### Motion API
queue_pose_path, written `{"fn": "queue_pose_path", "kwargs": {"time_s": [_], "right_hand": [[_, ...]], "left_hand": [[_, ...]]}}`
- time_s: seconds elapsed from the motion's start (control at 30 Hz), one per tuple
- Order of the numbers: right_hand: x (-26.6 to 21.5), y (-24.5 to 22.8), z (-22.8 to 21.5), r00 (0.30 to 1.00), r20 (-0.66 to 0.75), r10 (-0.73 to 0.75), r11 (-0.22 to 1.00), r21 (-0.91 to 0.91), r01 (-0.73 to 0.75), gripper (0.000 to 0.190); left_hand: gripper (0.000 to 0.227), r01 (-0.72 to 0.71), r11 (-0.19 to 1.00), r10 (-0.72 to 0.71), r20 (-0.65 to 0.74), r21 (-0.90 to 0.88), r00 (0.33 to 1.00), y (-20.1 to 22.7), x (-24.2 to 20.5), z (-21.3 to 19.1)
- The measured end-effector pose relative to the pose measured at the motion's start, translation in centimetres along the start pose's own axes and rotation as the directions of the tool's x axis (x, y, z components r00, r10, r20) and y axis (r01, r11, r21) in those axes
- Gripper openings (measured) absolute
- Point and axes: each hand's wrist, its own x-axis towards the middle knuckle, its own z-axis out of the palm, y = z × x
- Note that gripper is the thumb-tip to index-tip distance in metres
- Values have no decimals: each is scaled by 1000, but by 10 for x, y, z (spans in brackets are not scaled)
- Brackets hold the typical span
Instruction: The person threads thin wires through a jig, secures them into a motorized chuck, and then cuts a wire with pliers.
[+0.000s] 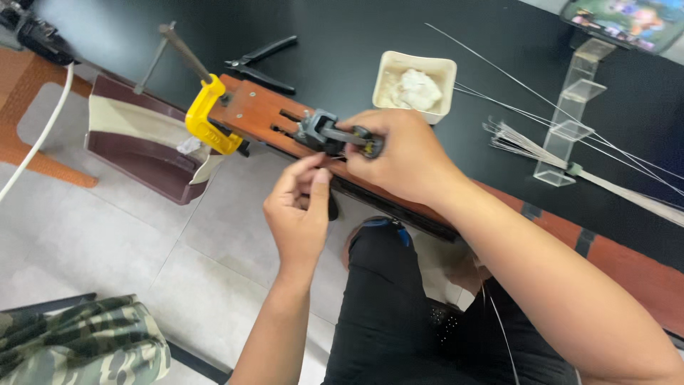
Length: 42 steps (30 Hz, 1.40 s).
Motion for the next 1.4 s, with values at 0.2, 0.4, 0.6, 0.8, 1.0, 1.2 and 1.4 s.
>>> {"fn": "queue_pose_path", "kwargs": {"time_s": [0.2, 0.4, 0.6, 0.8, 1.0, 1.2, 1.4], "right_hand": [[-8, -8, -9, 974, 54, 218, 974, 56, -221, 6], [-8, -9, -13, 961, 55, 272, 961, 43, -274, 7], [-13, -9, -12, 962, 26, 273, 961, 34, -274, 5], [-34, -16, -18, 962, -110, 249, 964, -65, -257, 5], [-45, -11, -15, 960, -152, 235, 969, -43, -244, 11], [-44, -18, -14, 963, -132, 234, 972, -4, -237, 12], [-46, -22, -15, 980, -100, 171, 984, 60, -166, 13]], "left_hand": [[24, 176, 984, -174, 85, -24, 981, 17, 10, 7], [20, 243, 969, -229, 202, -50, 952, 10, 14, 10], [16, 287, 949, -263, 176, -131, 949, 9, 13, 22], [21, 457, 778, -373, 267, -431, 888, -15, 8, 31], [25, 566, 624, -415, 386, -538, 824, -10, 6, 32], [26, 581, 589, -419, 403, -561, 814, -12, 7, 30], [24, 576, 618, -395, 423, -535, 816, -13, 10, 28]]}}
